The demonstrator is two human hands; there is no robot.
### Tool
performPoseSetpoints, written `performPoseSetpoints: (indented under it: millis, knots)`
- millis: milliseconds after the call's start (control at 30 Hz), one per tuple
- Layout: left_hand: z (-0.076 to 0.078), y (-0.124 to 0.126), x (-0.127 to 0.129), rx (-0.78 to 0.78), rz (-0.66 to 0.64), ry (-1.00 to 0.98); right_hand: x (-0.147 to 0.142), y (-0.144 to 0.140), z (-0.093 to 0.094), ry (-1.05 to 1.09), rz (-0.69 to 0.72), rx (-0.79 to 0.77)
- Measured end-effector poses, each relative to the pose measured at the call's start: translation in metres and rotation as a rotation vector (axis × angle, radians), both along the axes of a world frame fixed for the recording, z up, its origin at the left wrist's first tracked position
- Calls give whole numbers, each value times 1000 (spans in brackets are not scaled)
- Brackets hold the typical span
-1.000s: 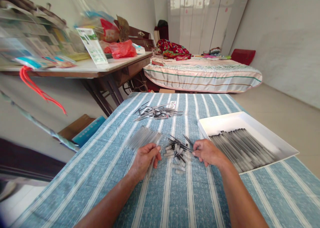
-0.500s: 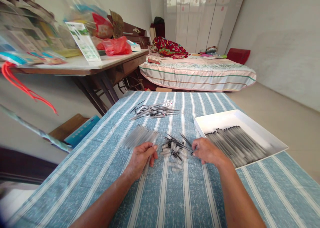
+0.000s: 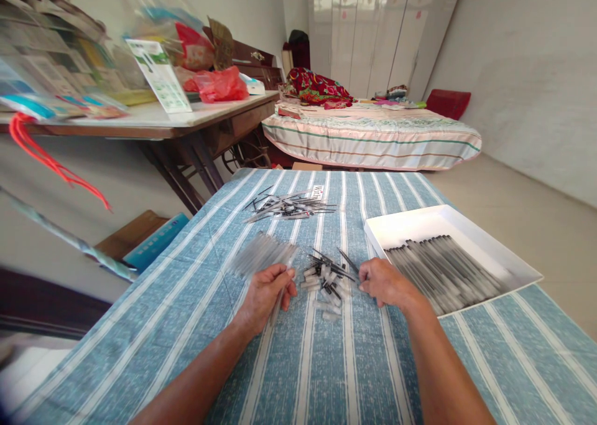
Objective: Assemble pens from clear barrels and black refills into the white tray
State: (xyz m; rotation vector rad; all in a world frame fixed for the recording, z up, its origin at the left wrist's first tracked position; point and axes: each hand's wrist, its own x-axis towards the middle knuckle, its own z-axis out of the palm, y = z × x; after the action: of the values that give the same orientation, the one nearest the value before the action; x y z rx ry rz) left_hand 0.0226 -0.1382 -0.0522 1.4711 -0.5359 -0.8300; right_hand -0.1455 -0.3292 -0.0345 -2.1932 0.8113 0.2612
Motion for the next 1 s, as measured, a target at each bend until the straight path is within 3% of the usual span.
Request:
performPoseSetpoints:
  millis: [333, 533, 800, 1000]
  knots:
    - [2, -2, 0, 19, 13, 40, -1, 3, 4, -140, -13, 147]
    - [3, -1, -1, 15, 13, 15, 7, 11, 5, -282, -90, 205]
    - [2, 1, 1, -39, 23, 112, 10, 14, 8, -338, -187, 11]
    - [4, 3, 8, -126, 99, 74, 11, 5, -6, -272, -74, -238]
